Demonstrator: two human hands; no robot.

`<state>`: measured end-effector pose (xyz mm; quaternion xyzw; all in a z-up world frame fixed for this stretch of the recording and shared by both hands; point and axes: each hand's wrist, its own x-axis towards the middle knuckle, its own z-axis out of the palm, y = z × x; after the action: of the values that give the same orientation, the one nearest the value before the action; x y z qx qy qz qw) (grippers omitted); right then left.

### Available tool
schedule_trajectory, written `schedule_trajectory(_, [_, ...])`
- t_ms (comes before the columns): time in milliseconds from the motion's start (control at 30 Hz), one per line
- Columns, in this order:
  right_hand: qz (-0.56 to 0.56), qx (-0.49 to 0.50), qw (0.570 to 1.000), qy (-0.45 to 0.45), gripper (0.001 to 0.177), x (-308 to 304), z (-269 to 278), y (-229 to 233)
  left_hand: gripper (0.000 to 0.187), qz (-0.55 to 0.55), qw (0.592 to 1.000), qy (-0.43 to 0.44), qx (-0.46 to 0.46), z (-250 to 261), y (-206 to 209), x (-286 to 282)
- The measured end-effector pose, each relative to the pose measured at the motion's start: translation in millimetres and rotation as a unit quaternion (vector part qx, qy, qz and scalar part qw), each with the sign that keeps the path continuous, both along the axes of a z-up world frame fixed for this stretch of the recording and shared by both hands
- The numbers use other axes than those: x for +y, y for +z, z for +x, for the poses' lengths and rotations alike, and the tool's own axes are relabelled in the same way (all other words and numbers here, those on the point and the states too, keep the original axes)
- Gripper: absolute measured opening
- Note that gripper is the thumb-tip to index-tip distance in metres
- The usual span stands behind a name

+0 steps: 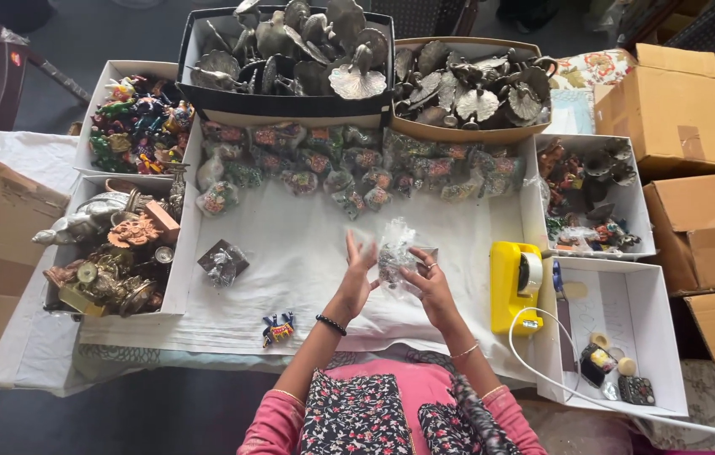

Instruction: The person sits at a table and wraps small decorative figurines in clear plastic bags. They use a yellow tape dispenser to seal the bags and place the wrapped items into a white box. The person also wipes a figurine with a white cloth before wrapping it.

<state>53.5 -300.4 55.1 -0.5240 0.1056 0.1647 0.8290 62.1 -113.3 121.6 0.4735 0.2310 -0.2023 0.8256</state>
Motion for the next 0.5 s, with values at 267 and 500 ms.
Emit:
schedule_trajectory(267, [-0.089,-0.029,0.996,0.005,0.052,1,-3,-4,0.087,-0.166,0.979,0.068,-0.094,7,-103,-8])
schedule_trajectory(500, [-0.109,0.027,0.992,-0.056,0.034,-9,-2,0,0.110,-0.130,0.988,0.050,-0.063,4,-51,-3])
